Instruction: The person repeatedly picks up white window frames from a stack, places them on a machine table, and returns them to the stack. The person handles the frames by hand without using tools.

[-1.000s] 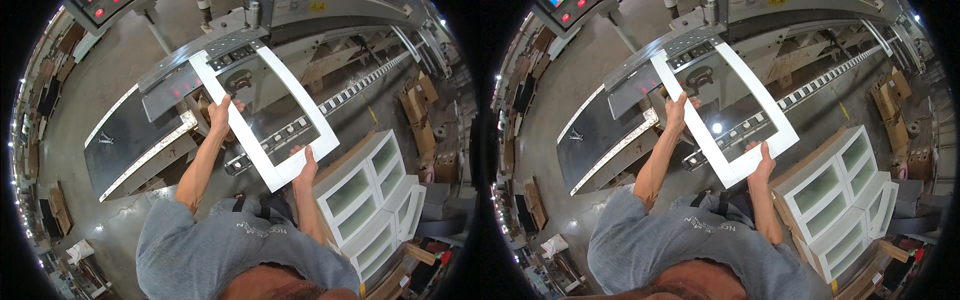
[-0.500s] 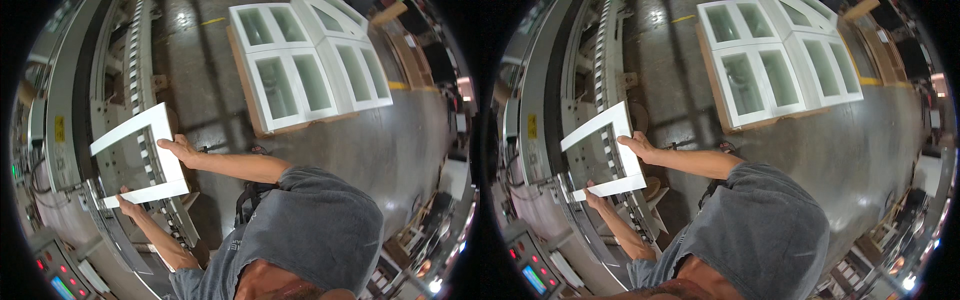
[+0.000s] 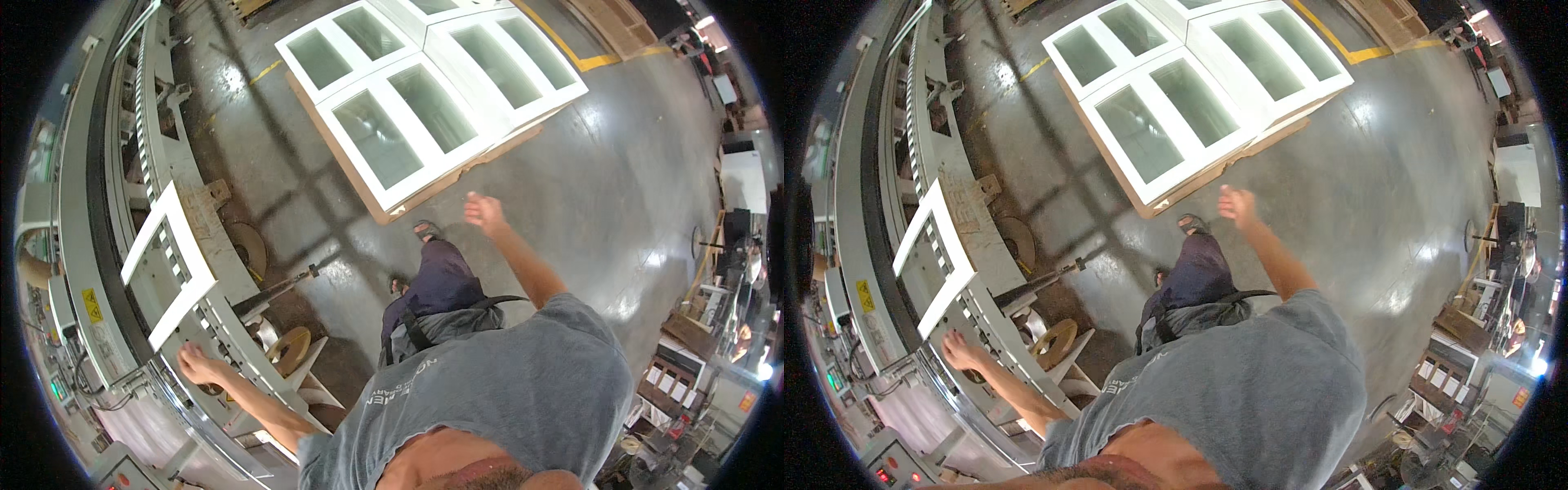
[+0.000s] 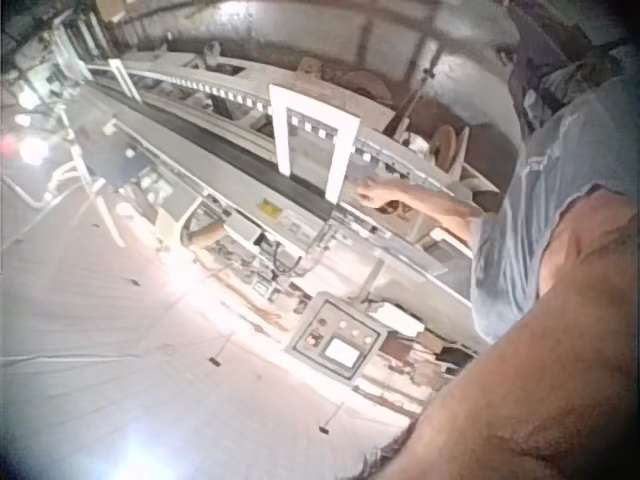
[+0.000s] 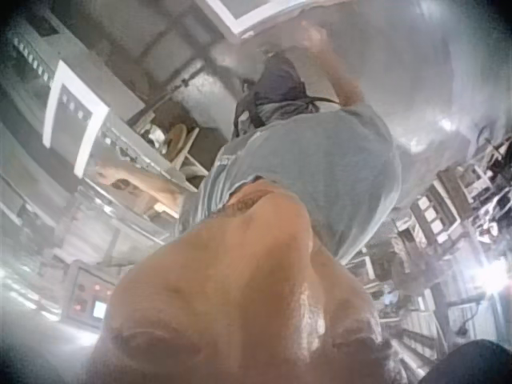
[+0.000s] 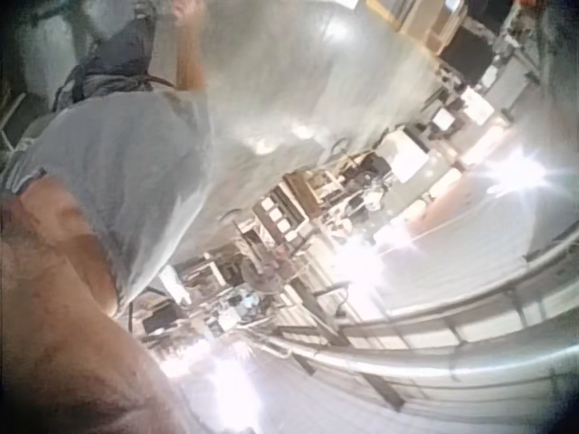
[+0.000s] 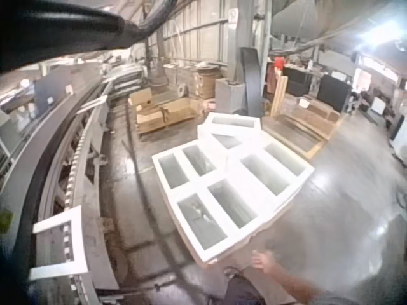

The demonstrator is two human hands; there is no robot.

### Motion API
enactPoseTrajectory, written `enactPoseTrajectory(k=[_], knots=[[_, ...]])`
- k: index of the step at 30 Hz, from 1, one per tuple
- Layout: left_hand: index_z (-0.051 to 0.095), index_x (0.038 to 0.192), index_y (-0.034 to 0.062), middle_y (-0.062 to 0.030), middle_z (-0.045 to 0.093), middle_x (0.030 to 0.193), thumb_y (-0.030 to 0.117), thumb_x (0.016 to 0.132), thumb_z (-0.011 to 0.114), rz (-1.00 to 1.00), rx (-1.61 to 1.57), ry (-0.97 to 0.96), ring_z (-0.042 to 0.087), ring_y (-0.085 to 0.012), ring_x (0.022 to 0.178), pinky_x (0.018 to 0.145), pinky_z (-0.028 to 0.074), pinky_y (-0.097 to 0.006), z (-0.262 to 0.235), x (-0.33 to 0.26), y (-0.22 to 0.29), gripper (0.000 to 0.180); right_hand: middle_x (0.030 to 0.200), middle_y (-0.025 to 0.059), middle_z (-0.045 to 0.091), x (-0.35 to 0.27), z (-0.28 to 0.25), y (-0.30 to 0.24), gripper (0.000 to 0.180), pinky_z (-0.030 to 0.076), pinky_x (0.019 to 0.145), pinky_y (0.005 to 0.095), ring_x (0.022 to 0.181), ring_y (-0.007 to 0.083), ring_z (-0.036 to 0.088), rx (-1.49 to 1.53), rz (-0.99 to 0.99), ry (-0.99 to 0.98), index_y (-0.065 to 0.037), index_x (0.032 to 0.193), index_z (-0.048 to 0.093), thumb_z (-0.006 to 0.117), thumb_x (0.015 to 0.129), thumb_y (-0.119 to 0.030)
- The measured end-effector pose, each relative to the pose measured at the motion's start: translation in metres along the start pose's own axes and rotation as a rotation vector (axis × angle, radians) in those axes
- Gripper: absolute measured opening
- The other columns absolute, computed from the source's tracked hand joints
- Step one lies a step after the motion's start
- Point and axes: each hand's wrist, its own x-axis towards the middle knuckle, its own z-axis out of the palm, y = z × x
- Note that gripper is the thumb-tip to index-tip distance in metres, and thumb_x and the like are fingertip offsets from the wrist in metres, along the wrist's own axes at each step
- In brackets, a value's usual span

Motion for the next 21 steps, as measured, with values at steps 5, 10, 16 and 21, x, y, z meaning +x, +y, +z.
enactPoseTrajectory(k=[5, 10, 16, 21], knots=[[0.058, 0.072, 0.0016, -0.0092, 0.061, 0.068, 0.010, 0.087, 0.055, -0.077, 0.215, -0.435, 0.053, -0.0123, 0.057, 0.051, 0.042, -0.026, -0.004, -0.194, 0.020, 0.018, 0.101, 0.0239, 0.061, 0.104, -0.091, -0.043, 0.063, 0.057, 0.071, 0.0437, 0.090, 0.0332, 0.063, 0.125, 0.042, 0.304, 0.011, 0.115, 0.054, 0.073, 0.080, -0.039], [0.059, 0.072, -0.0007, -0.0092, 0.059, 0.067, 0.004, 0.085, 0.051, -0.743, 0.267, -0.537, 0.052, -0.0167, 0.053, 0.046, 0.042, -0.030, -0.027, -0.342, -0.032, 0.016, 0.094, 0.0235, 0.060, 0.218, -0.128, -0.112, 0.068, 0.055, 0.067, 0.0444, 0.081, 0.0309, 0.061, 0.145, -0.032, 0.441, 0.013, 0.100, 0.058, 0.075, 0.077, -0.048], [0.059, 0.093, -0.0105, -0.0164, 0.063, 0.074, 0.005, 0.084, 0.055, -0.950, 0.538, -0.547, 0.061, -0.0223, 0.055, 0.047, 0.052, -0.033, -0.059, -0.438, -0.056, 0.019, 0.101, 0.0230, 0.062, 0.350, -0.130, -0.174, 0.077, 0.053, 0.076, 0.0480, 0.092, 0.0346, 0.061, 0.077, 0.054, 0.726, 0.011, 0.100, 0.061, 0.082, 0.066, -0.054], [0.059, 0.098, -0.0113, -0.0172, 0.065, 0.078, 0.007, 0.085, 0.055, -0.882, 0.641, -0.670, 0.066, -0.0229, 0.062, 0.051, 0.056, -0.032, -0.008, -0.459, -0.037, 0.022, 0.116, 0.0226, 0.059, 0.365, -0.141, -0.189, 0.075, 0.056, 0.069, 0.0464, 0.092, 0.0352, 0.063, -0.036, 0.203, 0.549, 0.009, 0.115, 0.055, 0.081, 0.070, -0.046]])
